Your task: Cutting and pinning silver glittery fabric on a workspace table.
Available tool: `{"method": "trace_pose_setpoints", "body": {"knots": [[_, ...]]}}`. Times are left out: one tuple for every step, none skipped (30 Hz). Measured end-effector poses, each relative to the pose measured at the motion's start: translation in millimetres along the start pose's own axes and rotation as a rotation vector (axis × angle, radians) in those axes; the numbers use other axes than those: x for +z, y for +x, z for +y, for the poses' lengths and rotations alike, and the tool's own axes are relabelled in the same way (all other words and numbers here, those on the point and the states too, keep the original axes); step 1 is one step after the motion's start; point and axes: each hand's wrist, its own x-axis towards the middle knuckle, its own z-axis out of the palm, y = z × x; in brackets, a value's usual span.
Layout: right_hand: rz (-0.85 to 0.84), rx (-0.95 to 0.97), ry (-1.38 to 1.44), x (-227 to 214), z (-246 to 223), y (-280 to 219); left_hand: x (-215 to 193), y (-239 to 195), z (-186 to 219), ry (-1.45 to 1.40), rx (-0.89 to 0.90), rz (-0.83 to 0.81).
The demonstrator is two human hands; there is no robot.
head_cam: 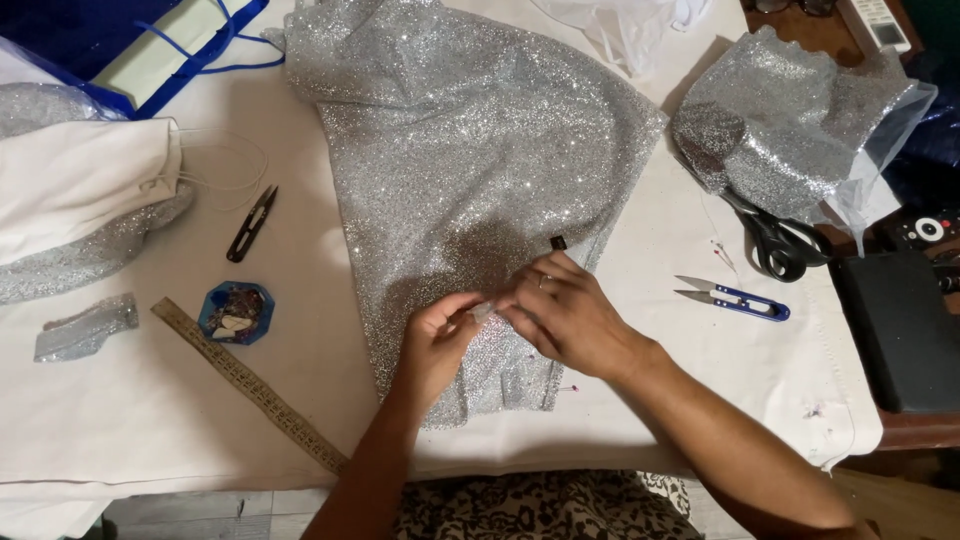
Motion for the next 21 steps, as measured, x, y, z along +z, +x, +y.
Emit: {"method": "trace_pose_setpoints", "body": {"knots": [[-0.001,-0.001,0.0,0.4,-1.2,-2.5,-1.7,-0.2,0.0,-0.001,0.0,0.001],[0.01,-0.018,-0.028,0.9,-3.0,-5.6,-3.3,-0.9,-0.1,-0.011,0.012,-0.02],[0.021,-0.036,-0.056,1.4,-4.8,-8.7,-4.9,-1.6,-0.2,-0.021,0.024,-0.042],[0.02,-0.037,-0.056,1.8,-6.6,-9.4,-3.8,-1.2,7.3,-0.022,0.025,-0.041],[0.034,-0.049,-0.06,2.0,-8.4,-10.1,-2.6,-0.8,15.0,0.003,0.029,-0.047],[0.049,-0.06,-0.063,2.3,-10.5,-11.1,-1.3,-0.6,22.7,0.027,0.032,-0.054],[0.049,-0.059,-0.064,2.7,-11.2,-12.3,-2.1,-2.8,22.8,0.028,0.031,-0.055],[0.053,-0.061,-0.071,3.0,-11.7,-12.9,-3.1,-4.6,23.2,0.035,0.011,-0.069],[0.057,-0.063,-0.079,3.2,-12.1,-13.6,-4.0,-6.4,23.7,0.042,-0.01,-0.084],[0.059,-0.062,-0.081,2.2,-13.0,-12.5,-4.4,-5.3,20.3,0.043,-0.008,-0.086],[0.059,-0.077,-0.092,1.1,-13.7,-11.4,-4.6,-4.0,16.9,0.022,0.006,-0.081],[0.06,-0.09,-0.104,-0.3,-14.5,-10.5,-4.7,-2.6,13.6,0.001,0.02,-0.077],[0.061,-0.089,-0.107,-1.4,-15.8,-9.2,-6.1,-2.5,8.6,0.001,0.02,-0.081],[0.063,-0.093,-0.104,-2.5,-17.1,-8.3,-7.3,-2.4,3.3,0.002,0.009,-0.088],[0.064,-0.098,-0.101,-3.8,-18.3,-7.4,-8.4,-2.2,-2.0,0.002,-0.002,-0.095],[0.066,-0.096,-0.105,-5.1,-20.0,-6.1,-10.0,-0.3,-2.2,0.003,-0.001,-0.1],[0.074,-0.098,-0.104,-6.4,-21.6,-4.8,-11.5,1.6,-2.5,0.013,-0.006,-0.122],[0.081,-0.1,-0.101,-7.2,-23.5,-3.6,-13.3,2.9,-2.9,0.025,-0.012,-0.142],[0.082,-0.097,-0.103,-7.3,-23.3,-3.8,-12.8,3.1,-3.9,0.025,-0.012,-0.145],[0.09,-0.108,-0.106,-7.3,-22.9,-3.7,-12.6,3.7,-4.7,-0.002,-0.009,-0.146],[0.098,-0.118,-0.109,-7.4,-22.5,-3.5,-12.3,4.3,-5.5,-0.029,-0.006,-0.147]]}}
